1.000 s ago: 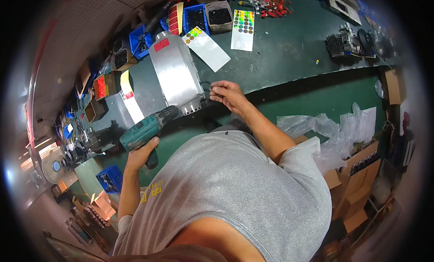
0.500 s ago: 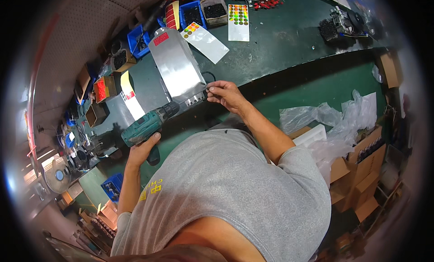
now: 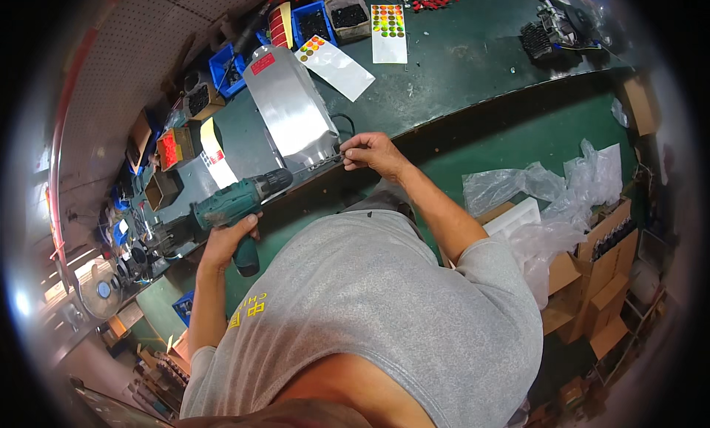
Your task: The person assembles an electronic device by attaching a heatsink, connecting wires, and securing a metal casing with a power drill. The finished unit is placed on a cardboard sheet alongside other completed units.
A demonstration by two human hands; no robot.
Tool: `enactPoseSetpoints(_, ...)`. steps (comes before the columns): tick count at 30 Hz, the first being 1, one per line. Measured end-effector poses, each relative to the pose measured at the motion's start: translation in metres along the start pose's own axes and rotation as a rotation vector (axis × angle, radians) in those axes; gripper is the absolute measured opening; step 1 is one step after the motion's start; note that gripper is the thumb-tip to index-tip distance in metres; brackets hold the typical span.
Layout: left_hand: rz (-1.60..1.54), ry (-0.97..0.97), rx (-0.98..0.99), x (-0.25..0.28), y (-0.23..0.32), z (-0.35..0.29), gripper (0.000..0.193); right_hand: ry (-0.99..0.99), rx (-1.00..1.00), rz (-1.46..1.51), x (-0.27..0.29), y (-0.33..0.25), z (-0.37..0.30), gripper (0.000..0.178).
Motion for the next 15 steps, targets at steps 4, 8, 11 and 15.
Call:
enactPoseSetpoints(4, 0.156, -0.028, 0.050, 0.006, 0.012, 0.011, 0.031, 0.060, -0.004, -0.103, 0.001, 0.002, 0.010, 0.018)
enactPoseSetpoints(8, 0.508, -0.069, -0.165, -0.009, 0.062, 0.038, 0.040, 0.249, 0.401, -0.405, 0.009, -0.011, 0.033, 0.018)
enactPoseSetpoints(11, 0.706, -0.161, -0.403, -0.053, 0.130, 0.042, 0.038, 0.284, 0.365, -0.455, 0.014, 0.002, 0.049, 0.018)
enactPoseSetpoints(15, 1.239, -0.248, -0.462, -0.085, 0.151, 0.068, 0.033, 0.383, 0.463, -0.437, 0.019, 0.014, 0.054, 0.022)
Point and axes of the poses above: each hand's wrist, its own z-axis towards the middle knuckle, its own x-axis out of the back of the hand, y = z × x, the point moved 8 cm from there along z, towards the middle knuckle, and after that the axes turned 1 degree about -z, right-handed, at the moved point
